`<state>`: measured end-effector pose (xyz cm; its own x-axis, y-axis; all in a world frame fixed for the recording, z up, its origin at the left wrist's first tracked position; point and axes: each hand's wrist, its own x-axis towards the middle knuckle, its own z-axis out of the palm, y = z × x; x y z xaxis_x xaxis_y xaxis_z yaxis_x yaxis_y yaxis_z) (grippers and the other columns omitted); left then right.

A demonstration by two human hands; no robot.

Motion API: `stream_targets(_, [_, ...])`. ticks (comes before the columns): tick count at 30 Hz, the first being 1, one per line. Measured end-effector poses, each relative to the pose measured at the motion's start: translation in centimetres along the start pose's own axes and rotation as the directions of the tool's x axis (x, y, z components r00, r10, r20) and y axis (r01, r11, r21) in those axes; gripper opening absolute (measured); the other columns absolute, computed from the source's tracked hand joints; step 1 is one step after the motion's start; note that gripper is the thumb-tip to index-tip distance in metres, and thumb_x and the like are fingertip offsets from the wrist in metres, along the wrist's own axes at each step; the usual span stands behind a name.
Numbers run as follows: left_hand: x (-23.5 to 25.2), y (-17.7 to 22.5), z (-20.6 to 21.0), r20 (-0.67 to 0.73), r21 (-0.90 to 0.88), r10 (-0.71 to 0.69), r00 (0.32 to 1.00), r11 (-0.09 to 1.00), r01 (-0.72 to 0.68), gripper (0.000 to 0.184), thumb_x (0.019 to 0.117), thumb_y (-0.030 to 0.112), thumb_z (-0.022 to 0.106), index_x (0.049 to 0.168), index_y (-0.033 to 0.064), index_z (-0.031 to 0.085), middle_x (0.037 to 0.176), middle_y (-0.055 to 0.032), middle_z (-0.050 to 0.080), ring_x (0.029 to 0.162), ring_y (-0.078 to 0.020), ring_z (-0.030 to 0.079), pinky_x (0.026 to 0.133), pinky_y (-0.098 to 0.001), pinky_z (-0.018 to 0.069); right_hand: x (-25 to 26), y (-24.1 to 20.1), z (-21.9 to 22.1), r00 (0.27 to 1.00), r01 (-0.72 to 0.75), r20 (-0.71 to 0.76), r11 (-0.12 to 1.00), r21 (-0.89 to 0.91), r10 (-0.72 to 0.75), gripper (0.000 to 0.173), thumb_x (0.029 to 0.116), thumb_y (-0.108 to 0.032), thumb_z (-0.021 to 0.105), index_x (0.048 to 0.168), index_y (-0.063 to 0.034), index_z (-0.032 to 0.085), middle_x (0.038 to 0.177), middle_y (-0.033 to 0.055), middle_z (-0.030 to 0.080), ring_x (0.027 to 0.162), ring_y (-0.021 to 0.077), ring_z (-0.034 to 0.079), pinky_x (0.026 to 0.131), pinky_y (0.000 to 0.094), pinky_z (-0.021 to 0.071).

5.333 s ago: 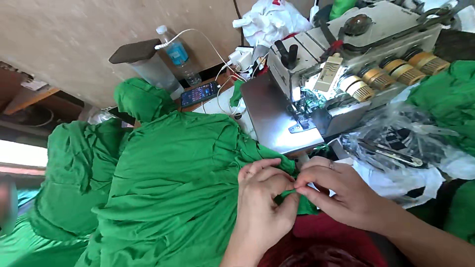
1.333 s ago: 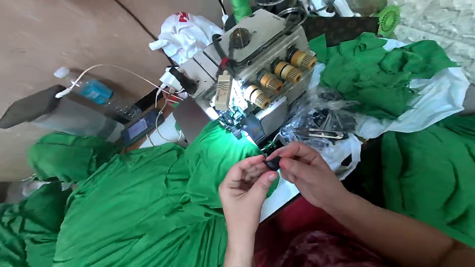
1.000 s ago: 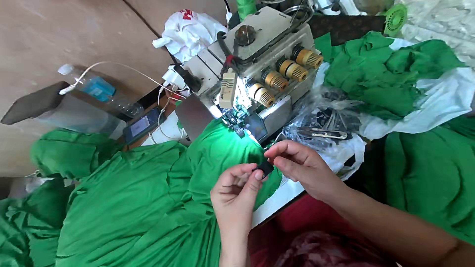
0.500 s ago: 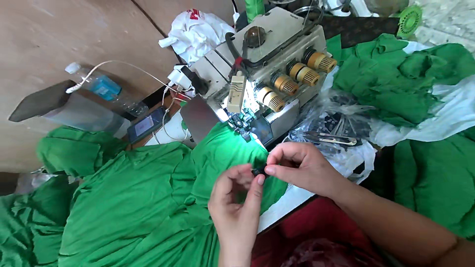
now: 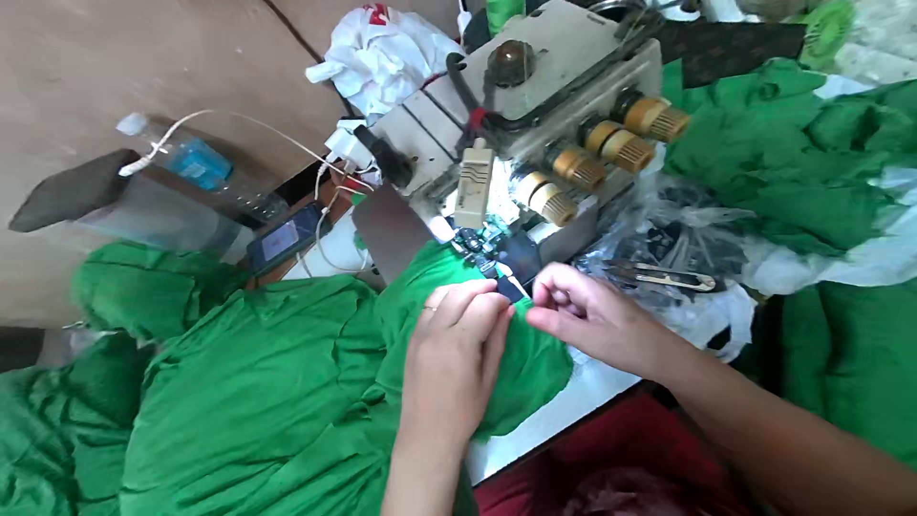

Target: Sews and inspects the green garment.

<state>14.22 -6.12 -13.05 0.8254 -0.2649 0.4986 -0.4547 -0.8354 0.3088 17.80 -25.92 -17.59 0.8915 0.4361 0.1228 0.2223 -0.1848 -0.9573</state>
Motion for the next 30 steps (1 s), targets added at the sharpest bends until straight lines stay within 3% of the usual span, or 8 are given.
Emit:
stream_targets(3, [-0.2,0.2,0.0,0.001,0.01,-0.007,1.0,1.0,0.007,0.018,0.0992,0.021,0.062,0.095,0.0123,0.077,0.104,-0.0029,0.075,0.103,-0.0149,0.068,0.089,-0.0276,0.0535,-1.6,1.2,0.1,0.989,-0.033,0.149,0.988,0.153,0.01,0.022,0.0997,-0.028,0.061,0.109,-0.0079,0.061,0.075,-0.0091,0.059,0.066,-0.0056,0.054,0.061,0.0128,0.0464])
stream_targets(7, [-0.2,0.1,-0.1,0.016,0.014,0.013,1.0,1.0,-0.013,0.018,0.1003,0.02,0.061,0.096,0.0117,0.077,0.104,-0.0024,0.076,0.106,-0.0158,0.069,0.089,-0.0291,0.054,-2.6,1.4,-0.2,0.983,0.004,0.176,0.965,0.264,-0.052,0.017,0.1016,-0.024,0.059,0.108,-0.0089,0.061,0.081,-0.0096,0.064,0.072,-0.0064,0.06,0.065,0.011,0.0507])
stream_targets(14, [0.0,-0.2,0.0,-0.009,0.024,0.032,0.999,0.999,-0.032,0.017,0.0994,0.018,0.062,0.094,0.0097,0.076,0.1,-0.0035,0.075,0.102,-0.0158,0.069,0.09,-0.0276,0.0538,-2.2,2.0,-0.1,0.99,0.072,0.114,0.99,0.124,-0.086,0.021,0.1012,-0.029,0.059,0.109,-0.0102,0.062,0.08,-0.0101,0.063,0.068,-0.0079,0.057,0.061,0.0098,0.0481])
stream_targets(18, [0.3,-0.4,-0.3,-0.072,-0.004,0.087,0.994,0.996,-0.088,0.02,0.097,0.014,0.059,0.087,0.0049,0.074,0.093,-0.0099,0.077,0.092,-0.0209,0.074,0.083,-0.0303,0.0566,-2.0,2.2,0.7,0.936,0.301,-0.15,0.946,-0.124,-0.317,0.04,0.101,-0.041,0.061,0.129,-0.012,0.058,0.11,-0.0025,0.067,0.067,-0.008,0.049,0.057,0.0081,0.0392])
stream_targets(21, [0.2,-0.6,-0.7,-0.103,-0.248,0.098,0.99,0.961,-0.121,0.013,0.0937,0.013,0.064,0.086,0.0054,0.071,0.091,-0.0082,0.076,0.091,-0.0176,0.073,0.081,-0.0302,0.058,-1.0,0.6,0.7,0.879,0.427,-0.157,0.889,-0.166,-0.451,0.045,0.1009,-0.039,0.064,0.141,-0.023,0.054,0.126,-0.0058,0.061,0.078,-0.0083,0.054,0.065,0.0071,0.0439])
stream_targets(24, [0.0,-0.1,-2.1,-0.082,-0.433,0.134,0.988,0.888,-0.156,0.01,0.0921,0.011,0.067,0.086,0.004,0.07,0.086,-0.0079,0.074,0.087,-0.0158,0.072,0.084,-0.0295,0.0565,-0.1,-0.8,1.0,0.834,0.539,-0.094,0.839,-0.079,-0.544,0.023,0.1021,-0.029,0.064,0.124,-0.0243,0.065,0.124,-0.0122,0.064,0.104,-0.0061,0.062,0.084,0.0091,0.0528])
stream_targets(26, [-0.4,-0.7,-3.1,-0.032,-0.453,0.168,0.985,0.876,-0.164,0.011,0.0939,0.012,0.066,0.087,0.0047,0.071,0.087,-0.0067,0.074,0.088,-0.0152,0.071,0.084,-0.0288,0.0561,0.2,-1.1,1.2,0.828,0.558,-0.052,0.829,-0.024,-0.559,0.011,0.1011,-0.024,0.065,0.112,-0.0218,0.068,0.112,-0.0135,0.068,0.105,-0.0056,0.064,0.088,0.0108,0.0536])
stream_targets(30, [-0.9,-6.9,-6.5,0.078,-0.228,0.038,0.996,0.973,-0.019,0.03,0.102,0.032,0.057,0.105,0.008,0.075,0.106,-0.0055,0.075,0.106,-0.0178,0.069,0.093,-0.0385,0.0546,-0.3,-1.2,1.2,0.83,0.539,0.182,0.842,-0.022,-0.527,0.008,0.1004,-0.015,0.065,0.103,-0.0081,0.068,0.099,0.002,0.072,0.102,0.0006,0.067,0.093,0.0147,0.0519])
